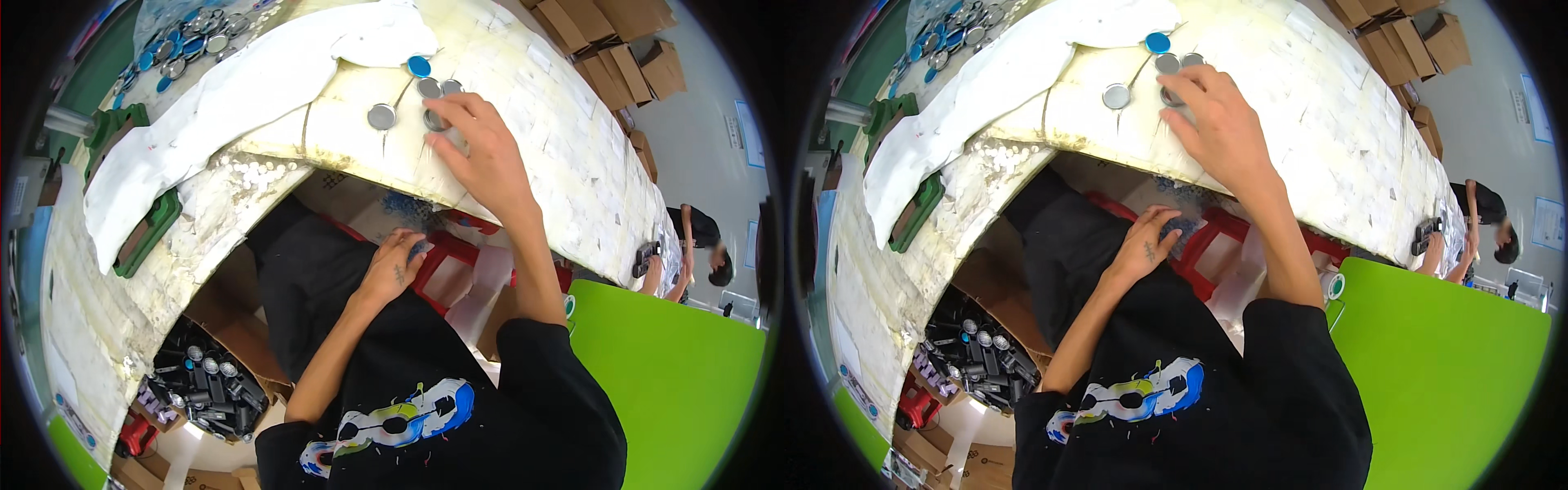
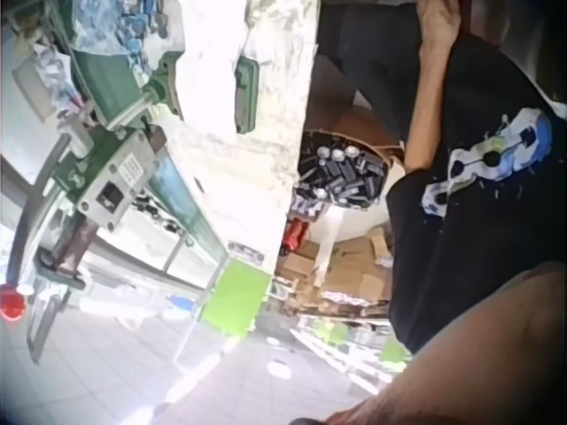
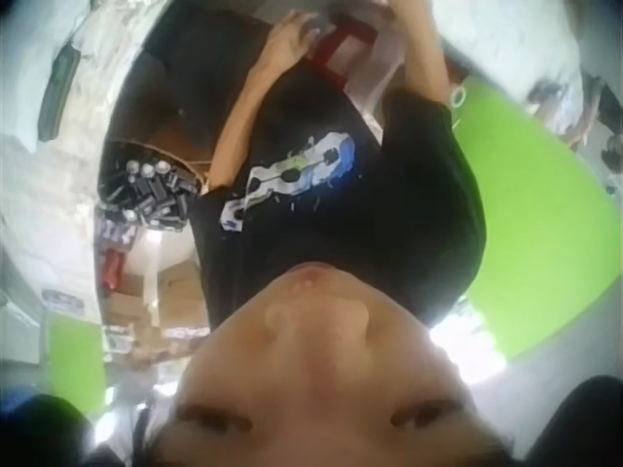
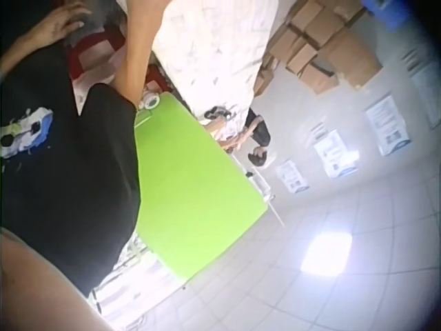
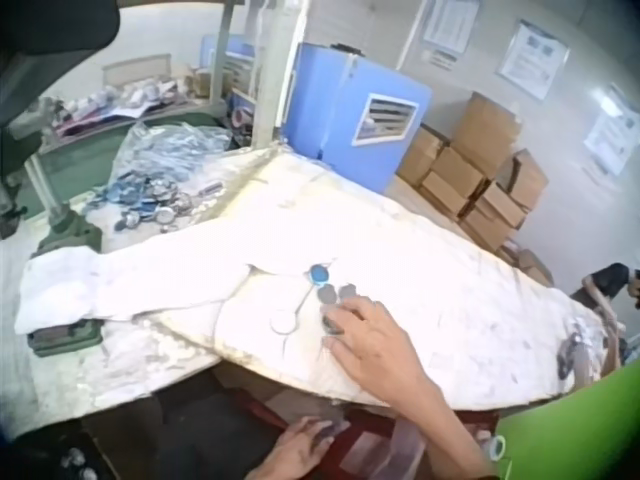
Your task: The recorder assembles small circular components into handheld device bodies using a manual press.
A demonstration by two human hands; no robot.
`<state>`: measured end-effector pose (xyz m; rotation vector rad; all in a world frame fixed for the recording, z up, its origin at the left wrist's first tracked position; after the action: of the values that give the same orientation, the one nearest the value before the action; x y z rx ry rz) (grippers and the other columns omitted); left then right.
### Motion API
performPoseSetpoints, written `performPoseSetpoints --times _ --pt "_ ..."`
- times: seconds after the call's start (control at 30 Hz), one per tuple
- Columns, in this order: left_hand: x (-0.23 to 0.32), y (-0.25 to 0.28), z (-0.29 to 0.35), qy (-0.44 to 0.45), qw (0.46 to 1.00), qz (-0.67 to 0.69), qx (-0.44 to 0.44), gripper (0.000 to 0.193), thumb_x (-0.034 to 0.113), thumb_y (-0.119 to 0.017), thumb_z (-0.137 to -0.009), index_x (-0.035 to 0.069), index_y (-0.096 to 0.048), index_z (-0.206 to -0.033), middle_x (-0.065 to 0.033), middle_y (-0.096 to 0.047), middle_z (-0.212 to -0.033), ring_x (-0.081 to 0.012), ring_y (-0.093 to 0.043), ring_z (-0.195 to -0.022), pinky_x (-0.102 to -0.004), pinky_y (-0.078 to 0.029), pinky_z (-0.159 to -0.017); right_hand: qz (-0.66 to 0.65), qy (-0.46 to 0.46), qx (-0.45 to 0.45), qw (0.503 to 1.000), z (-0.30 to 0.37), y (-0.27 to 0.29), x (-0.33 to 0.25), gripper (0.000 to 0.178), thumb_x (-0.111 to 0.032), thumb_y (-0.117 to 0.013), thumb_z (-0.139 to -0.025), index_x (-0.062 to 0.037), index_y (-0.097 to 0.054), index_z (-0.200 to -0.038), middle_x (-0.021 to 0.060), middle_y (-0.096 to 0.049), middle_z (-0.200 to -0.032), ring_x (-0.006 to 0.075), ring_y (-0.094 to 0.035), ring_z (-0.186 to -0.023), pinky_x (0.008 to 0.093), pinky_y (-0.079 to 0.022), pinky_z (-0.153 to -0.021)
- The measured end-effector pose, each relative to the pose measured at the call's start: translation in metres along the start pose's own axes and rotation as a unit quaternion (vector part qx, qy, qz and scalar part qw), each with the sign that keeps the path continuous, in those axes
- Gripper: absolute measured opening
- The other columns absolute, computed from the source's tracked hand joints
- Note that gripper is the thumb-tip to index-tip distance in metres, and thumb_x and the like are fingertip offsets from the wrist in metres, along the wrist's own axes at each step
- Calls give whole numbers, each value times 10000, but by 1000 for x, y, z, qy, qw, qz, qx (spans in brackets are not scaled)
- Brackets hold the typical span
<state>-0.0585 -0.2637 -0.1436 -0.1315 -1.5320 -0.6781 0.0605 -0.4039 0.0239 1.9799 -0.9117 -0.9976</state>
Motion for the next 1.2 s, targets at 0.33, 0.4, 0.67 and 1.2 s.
performPoseSetpoints --times 0.33,0.4,0.67,1.2 --pt "-6 -1 0 -16 1000 -6 20 349 124 -668 -880 20 -612 -1209 -193 -589 -1198 -378 -573 -1114 -399 -473 -960 -324 -255 6 911 -5 20 21 214 -65 -652 -917 -4 -693 -1118 72 -696 -975 119 -644 -812 241 -497 -756" --pt "-8 -3 0 -18 1000 -8 21 348 121 -670 -877 19 -613 -1205 -193 -591 -1195 -377 -575 -1113 -398 -474 -958 -354 -272 5 895 -4 22 23 223 -62 -647 -923 2 -689 -1132 85 -695 -1015 122 -654 -852 244 -496 -813" --pt "-6 -2 -2 -31 999 1 30 354 112 -671 -867 19 -612 -1204 -194 -592 -1192 -379 -579 -1104 -397 -476 -956 -374 -287 13 882 -1 24 25 276 -54 -645 -916 31 -656 -1179 80 -697 -1115 141 -631 -1044 274 -489 -921" --pt "-2 1 -3 -18 1000 9 14 358 101 -659 -870 17 -605 -1213 -211 -587 -1185 -395 -572 -1113 -406 -474 -962 -185 -205 9 961 9 14 37 531 -206 -725 -870 -28 -554 -1340 165 -580 -1340 236 -586 -1183 356 -474 -1001"
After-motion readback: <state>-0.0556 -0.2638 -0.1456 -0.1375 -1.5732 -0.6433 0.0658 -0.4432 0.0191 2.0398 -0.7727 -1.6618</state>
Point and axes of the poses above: each hand's wrist, its own z-axis away from the middle knuckle, its own y-axis out of the back of the hand, x = y × z, the point moved 1 cm from there along -z, towards the middle knuckle
